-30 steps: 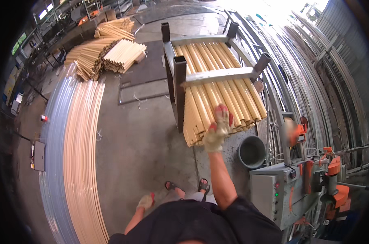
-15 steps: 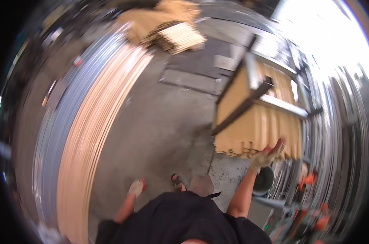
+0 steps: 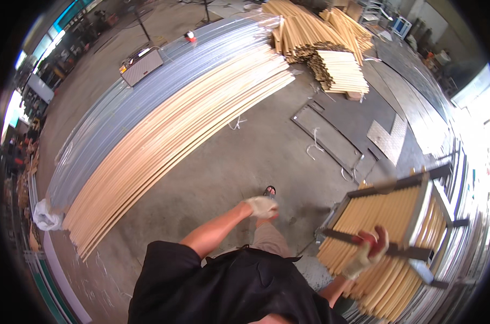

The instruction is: The person positions metal pipes on a cutting machine platform, lowers the saw handle to cut the pipes, and places the cut segments onto a metal storage rack.

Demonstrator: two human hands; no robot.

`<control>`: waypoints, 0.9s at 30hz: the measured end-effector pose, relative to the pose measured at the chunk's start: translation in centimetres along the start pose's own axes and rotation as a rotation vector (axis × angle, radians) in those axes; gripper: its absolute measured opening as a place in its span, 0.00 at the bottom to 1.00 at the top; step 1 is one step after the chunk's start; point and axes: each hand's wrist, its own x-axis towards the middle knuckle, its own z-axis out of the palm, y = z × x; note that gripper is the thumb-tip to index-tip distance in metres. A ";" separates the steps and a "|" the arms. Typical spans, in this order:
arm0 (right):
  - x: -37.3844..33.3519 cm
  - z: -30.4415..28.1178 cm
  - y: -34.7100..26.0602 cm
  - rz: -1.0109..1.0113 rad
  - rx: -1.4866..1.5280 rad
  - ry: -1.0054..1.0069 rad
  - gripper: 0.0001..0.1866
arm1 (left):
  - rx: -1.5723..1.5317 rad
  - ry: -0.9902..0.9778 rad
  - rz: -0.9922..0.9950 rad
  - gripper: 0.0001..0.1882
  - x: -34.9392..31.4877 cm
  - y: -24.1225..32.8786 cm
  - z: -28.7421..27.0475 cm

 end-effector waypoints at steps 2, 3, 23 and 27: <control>3.6 5.2 4.3 0.085 -0.102 -0.148 0.28 | 0.097 0.243 0.069 0.15 4.5 3.2 -9.5; 4.9 7.7 5.9 0.343 -0.121 -0.251 0.28 | 0.080 0.462 0.180 0.15 6.0 4.9 -13.9; 23.3 33.2 39.1 1.172 -0.540 -1.119 0.19 | 0.399 0.450 0.782 0.16 23.4 9.4 -60.7; 26.7 33.0 42.8 0.982 -0.388 -1.121 0.17 | 0.402 0.491 0.435 0.15 29.5 -2.4 -72.7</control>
